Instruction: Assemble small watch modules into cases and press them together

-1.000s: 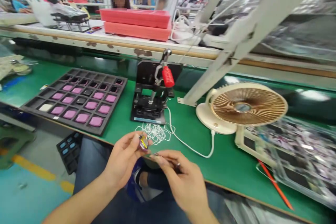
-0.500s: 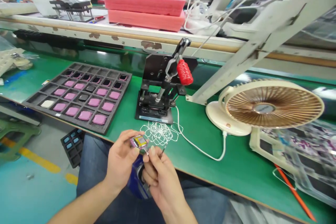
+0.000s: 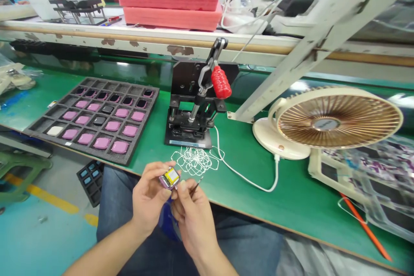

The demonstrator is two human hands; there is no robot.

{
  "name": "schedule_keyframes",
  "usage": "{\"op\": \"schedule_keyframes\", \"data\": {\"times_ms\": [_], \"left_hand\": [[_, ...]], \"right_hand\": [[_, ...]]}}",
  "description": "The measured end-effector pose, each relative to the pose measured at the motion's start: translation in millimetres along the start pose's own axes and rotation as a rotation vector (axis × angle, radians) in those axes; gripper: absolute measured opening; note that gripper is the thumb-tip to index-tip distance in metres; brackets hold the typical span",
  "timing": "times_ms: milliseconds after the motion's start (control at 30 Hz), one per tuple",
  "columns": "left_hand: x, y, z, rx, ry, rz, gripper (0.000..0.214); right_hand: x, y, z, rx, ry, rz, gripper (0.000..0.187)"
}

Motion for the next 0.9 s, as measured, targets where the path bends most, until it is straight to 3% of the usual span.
{"op": "schedule_keyframes", "data": {"times_ms": [167, 433, 633, 700, 800, 900], "left_hand": [[-0.9, -4, -6, 0.03, 0.001, -0.027, 0.028], [-1.8, -2, -15, 0.12, 0.06, -0.068, 0.033], [-6.7, -1, -22, 0.184, 0.04, -0.088, 0.033], [-4.7, -2, -29, 0.285, 0.105, -0.091, 0.038], [6.2, -1, -43, 0.589, 0.226, -0.077, 0.052], [23.0, -6, -42, 0.886, 0.197, -0.003, 0.069]], "right_hand": [[9, -1, 7, 0.172, 0.093, -0.218, 0.057], [13, -10, -10, 0.478, 0.056, -0.495, 0.034], [16, -5, -19, 0.655, 0.112, -0.54, 0.026], [15, -2, -25, 0.675, 0.145, -0.554, 0.024], [17, -2, -39, 0.642, 0.128, -0.616, 0.028], [40, -17, -64, 0.639, 0.163, -0.802, 0.037]]}}
Point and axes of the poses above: each hand's wrist, its own z-axis towards the middle knuckle, its own x-axis out of the back of the hand, y = z × x, the point moved 5 cm from there along z, towards the middle knuckle, and after that the axes turned 9 degrees about -x, right-handed, at the moved point
